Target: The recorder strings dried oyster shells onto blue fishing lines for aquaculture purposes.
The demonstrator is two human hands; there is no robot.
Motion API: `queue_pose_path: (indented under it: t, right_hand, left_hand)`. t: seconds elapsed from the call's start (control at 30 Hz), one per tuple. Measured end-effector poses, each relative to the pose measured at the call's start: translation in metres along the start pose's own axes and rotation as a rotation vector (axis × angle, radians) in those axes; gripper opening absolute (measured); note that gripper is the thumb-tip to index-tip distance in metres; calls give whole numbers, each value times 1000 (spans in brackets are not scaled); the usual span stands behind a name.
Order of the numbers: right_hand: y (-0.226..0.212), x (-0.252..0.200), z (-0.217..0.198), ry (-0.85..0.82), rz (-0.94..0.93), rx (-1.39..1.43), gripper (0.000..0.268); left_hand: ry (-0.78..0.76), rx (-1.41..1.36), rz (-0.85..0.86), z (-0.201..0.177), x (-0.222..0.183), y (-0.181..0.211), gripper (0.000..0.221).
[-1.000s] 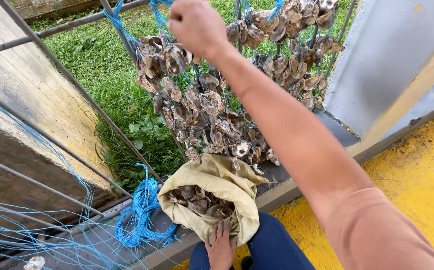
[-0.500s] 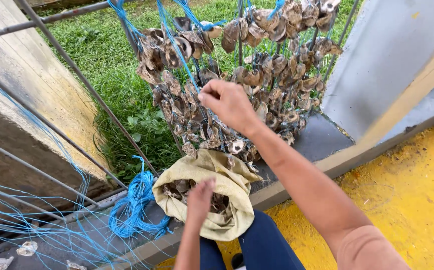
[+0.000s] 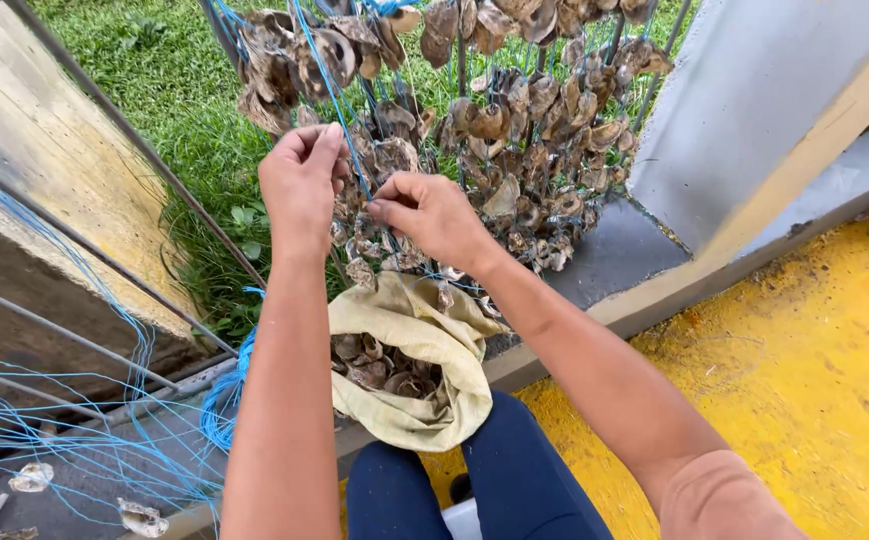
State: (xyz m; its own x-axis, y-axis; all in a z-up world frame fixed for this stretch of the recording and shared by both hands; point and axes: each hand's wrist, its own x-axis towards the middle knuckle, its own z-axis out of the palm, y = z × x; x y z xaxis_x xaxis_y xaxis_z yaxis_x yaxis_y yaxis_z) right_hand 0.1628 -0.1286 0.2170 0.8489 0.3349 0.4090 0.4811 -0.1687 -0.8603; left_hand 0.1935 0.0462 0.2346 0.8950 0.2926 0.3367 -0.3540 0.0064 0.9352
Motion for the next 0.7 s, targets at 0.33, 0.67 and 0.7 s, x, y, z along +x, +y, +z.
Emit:
queue_pose_path:
  t: [0.33,0.67,0.7]
  right_hand:
    - [11,6,-1,-24,-12,47,16]
    - [7,1,-6,-2,133,192,18]
    - [4,1,-6,-2,143,225,18]
  left_hand:
    - [-21,32,-83,5,6,12,10]
    - [-8,-92,-190,-4,4,9,10]
    - [-18,-103,-201,-3,3,11,10]
